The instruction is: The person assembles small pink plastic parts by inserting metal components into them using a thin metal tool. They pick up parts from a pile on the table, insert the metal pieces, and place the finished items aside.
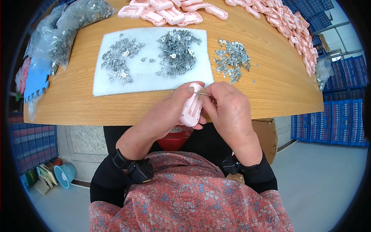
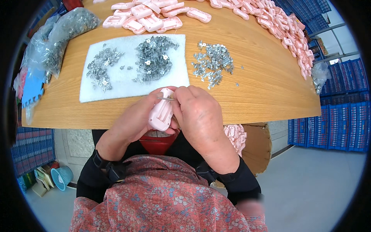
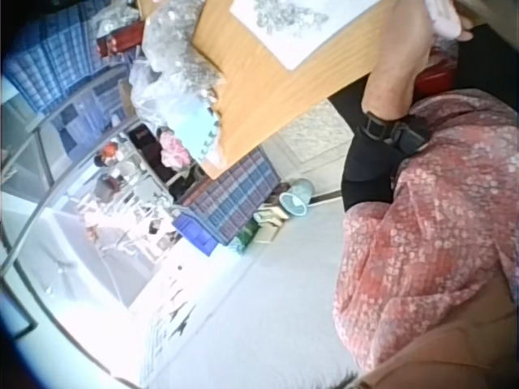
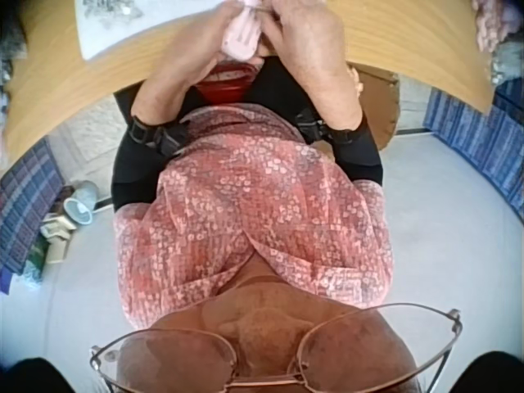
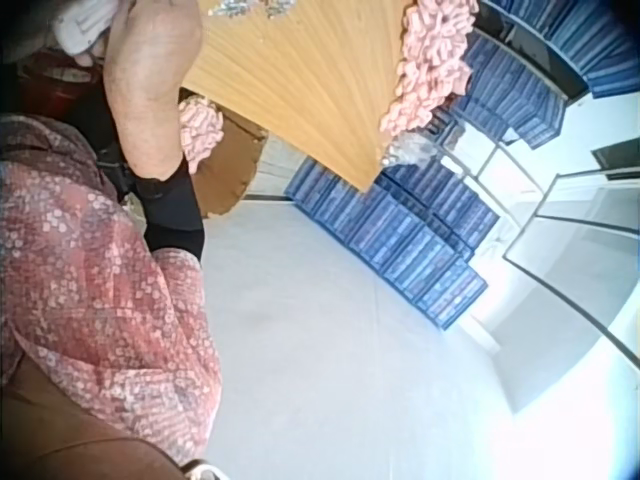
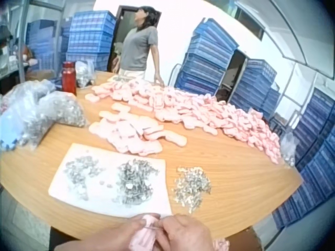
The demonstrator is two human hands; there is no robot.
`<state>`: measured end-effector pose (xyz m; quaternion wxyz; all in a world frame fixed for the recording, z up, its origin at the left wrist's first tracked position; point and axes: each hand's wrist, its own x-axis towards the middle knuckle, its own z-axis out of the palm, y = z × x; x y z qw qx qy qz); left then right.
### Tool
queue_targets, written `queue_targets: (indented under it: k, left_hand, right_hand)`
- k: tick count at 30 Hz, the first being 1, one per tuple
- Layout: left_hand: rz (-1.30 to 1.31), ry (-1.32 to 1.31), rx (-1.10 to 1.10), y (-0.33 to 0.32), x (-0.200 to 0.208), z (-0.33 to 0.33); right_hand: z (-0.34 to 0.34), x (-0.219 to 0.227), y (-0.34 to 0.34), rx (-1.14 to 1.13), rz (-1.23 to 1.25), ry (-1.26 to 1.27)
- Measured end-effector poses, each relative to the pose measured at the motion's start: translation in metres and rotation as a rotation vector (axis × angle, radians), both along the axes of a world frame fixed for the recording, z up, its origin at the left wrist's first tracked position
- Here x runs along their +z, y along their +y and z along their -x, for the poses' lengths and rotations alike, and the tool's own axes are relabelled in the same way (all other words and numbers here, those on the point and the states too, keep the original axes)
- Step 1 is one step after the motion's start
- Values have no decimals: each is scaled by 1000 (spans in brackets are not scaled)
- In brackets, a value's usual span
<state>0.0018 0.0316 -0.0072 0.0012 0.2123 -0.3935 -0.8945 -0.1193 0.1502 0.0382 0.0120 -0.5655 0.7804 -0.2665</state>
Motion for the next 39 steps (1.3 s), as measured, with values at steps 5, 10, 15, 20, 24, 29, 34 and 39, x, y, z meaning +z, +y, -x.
queue_targets:
  k: [5,10,15,20,24,29,34,39]
  left_hand:
    - [-72,41,-33,-5,-4,-2]
    - [-124,78,-36,-7,-3,-3]
    - [-11,77,-43,-6,1,-5]
    - [246,-16,-47,-7,12,-7]
    - [590,11,-76,-4,9,-6]
    - [1134,78,-148,-4,22,-4]
    - [691,73,35,0,8,-5]
    - [-119,156,131,-1,3,-8]
  right_hand:
    - [2,2,3,-92,17,-324]
    - [11,-4,6,-104,23,-472]
    - [22,-20,11,-36,48,-1038]
    - [26,-12,14,-77,-22,-1245]
    - [26,-11,16,-57,-29,-1217]
    - [30,-10,22,-69,-46,-1200]
    - [22,-5,24,-67,137,-1349]
    - [8,-23,23,-62,258,-1118]
